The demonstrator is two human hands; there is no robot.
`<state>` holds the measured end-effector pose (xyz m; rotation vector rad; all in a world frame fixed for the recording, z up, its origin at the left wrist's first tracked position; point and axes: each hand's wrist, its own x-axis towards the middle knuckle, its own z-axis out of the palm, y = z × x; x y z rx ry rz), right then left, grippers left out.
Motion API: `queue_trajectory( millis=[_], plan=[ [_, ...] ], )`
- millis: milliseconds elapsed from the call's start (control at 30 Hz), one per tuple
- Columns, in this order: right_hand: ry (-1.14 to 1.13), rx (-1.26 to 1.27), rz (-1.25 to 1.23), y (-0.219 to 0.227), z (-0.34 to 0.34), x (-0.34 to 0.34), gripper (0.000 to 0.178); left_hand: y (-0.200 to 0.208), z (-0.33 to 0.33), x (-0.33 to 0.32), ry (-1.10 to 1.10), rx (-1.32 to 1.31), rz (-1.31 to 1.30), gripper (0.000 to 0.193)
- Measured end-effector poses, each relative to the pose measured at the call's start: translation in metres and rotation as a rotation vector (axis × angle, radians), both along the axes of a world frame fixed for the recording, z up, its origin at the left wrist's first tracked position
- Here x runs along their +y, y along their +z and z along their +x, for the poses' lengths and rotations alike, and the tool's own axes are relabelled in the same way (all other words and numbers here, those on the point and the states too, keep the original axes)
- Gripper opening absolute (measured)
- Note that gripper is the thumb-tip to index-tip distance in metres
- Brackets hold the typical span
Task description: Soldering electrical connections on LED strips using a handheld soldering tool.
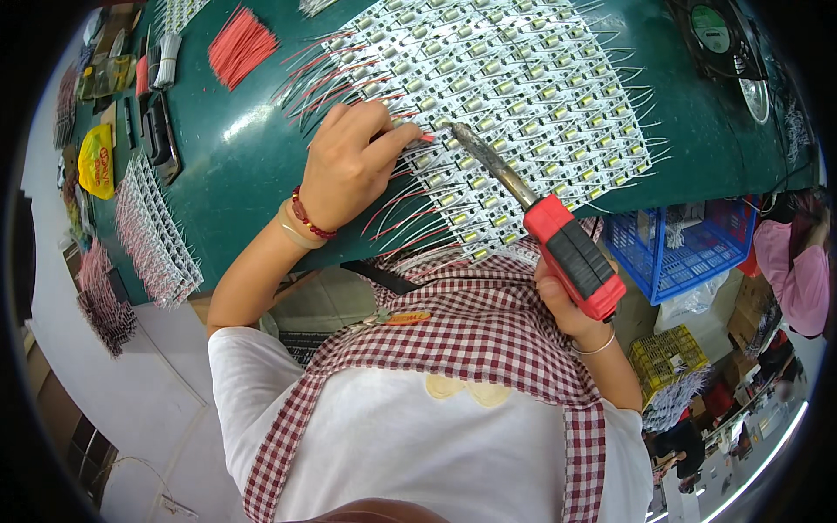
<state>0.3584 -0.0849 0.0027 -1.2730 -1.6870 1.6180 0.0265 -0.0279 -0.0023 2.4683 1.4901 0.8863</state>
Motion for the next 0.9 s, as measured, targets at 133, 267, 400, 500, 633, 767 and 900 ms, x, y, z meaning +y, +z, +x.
queue_trajectory(
  millis=[133,267,400,500,633,767,900],
  plan=[
    [0.016,-0.038,0.021,0.003,0.001,0.002,0.029,0.004,0.000,-0.001,-0.001,0.055,0.034,0.027],
    [0.021,-0.040,0.009,0.010,0.000,0.003,0.025,0.013,0.004,-0.007,-0.014,0.133,0.168,0.012],
    [-0.037,-0.086,0.084,0.008,-0.002,-0.003,0.023,0.007,0.009,-0.013,-0.049,0.127,0.054,0.011],
    [-0.015,-0.078,0.053,0.010,-0.002,-0.002,0.023,0.007,0.010,-0.014,-0.039,0.107,0.033,0.011],
    [-0.016,-0.090,0.061,0.006,0.002,-0.005,0.022,0.004,0.013,-0.015,-0.024,0.089,0.024,0.011],
    [0.051,-0.151,0.109,0.002,0.004,-0.004,0.022,0.007,0.014,-0.014,-0.029,0.102,0.020,0.009],
    [0.088,-0.187,0.174,0.000,0.005,-0.005,0.024,0.007,0.015,-0.014,-0.030,0.103,0.033,0.008]
  ],
)
